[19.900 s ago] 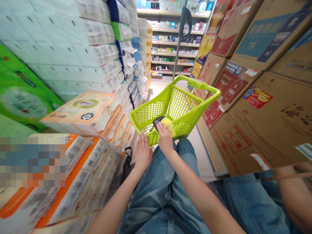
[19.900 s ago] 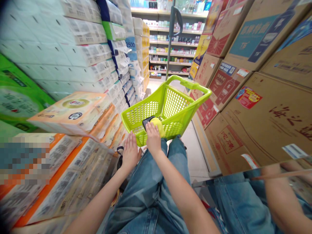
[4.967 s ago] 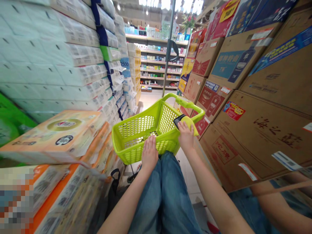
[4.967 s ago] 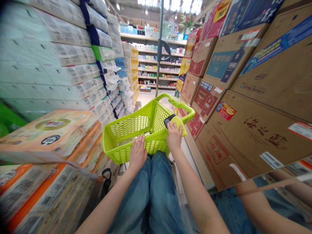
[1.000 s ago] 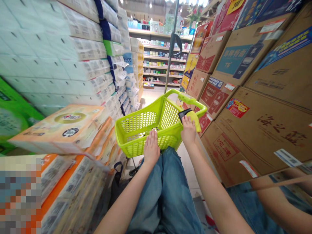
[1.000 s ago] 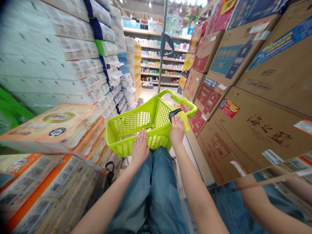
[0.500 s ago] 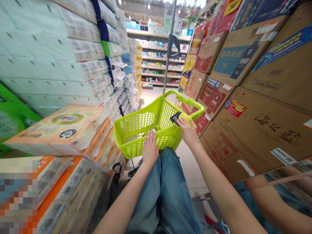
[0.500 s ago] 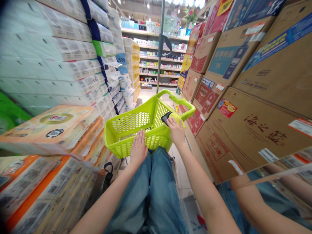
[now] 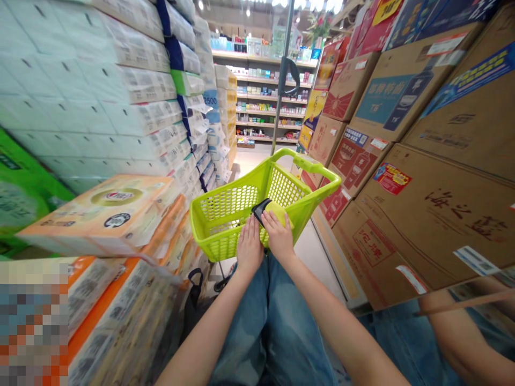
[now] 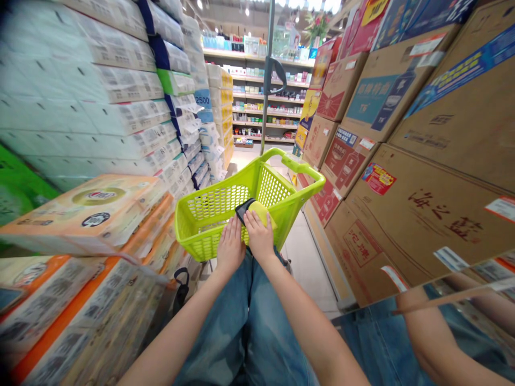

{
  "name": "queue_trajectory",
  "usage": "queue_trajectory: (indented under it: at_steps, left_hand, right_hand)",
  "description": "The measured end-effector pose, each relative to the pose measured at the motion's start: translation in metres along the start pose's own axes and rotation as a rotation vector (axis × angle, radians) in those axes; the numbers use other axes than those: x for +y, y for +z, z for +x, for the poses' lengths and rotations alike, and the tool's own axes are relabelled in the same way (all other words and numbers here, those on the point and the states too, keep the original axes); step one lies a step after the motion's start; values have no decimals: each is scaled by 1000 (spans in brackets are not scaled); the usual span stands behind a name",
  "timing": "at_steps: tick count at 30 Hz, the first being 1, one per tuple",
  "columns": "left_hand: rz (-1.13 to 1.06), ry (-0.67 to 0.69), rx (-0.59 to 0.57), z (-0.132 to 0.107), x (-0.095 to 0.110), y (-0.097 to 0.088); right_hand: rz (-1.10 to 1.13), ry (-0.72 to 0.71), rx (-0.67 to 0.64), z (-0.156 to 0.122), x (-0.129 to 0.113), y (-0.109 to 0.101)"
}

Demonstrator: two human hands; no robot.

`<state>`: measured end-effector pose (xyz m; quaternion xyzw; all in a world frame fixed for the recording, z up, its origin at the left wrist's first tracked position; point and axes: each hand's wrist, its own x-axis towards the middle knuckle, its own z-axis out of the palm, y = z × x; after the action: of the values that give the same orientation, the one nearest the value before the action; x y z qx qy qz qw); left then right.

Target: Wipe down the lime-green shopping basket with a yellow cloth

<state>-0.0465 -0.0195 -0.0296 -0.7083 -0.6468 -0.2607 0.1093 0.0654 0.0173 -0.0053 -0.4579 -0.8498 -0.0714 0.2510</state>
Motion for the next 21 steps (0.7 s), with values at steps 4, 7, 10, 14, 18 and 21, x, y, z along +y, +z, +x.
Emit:
queue_trajectory:
  at_steps: [4,7,10,14,18,21]
  left_hand:
    - [3,14,-1,-1,0,-1]
    - [-3,16,0,-1,1,-1]
    - [-16,6,5,-1,2,-1]
    - [-25,4,7,-1,2,-1]
    - [15,-13,-22,1,0,-1]
    - [33,-6,-32,1,0,-2]
  right_hand:
    - [-74,-81,-33,1,43,-25]
    - [-133,-29,-8,5,75,-48]
    - [-166,109,39,8,82,-59]
    - [-128,164,31,9,36,-37]
    - [-80,65,-22,7,-10,-8]
    - [-99,-23,-47,6,-7,-4]
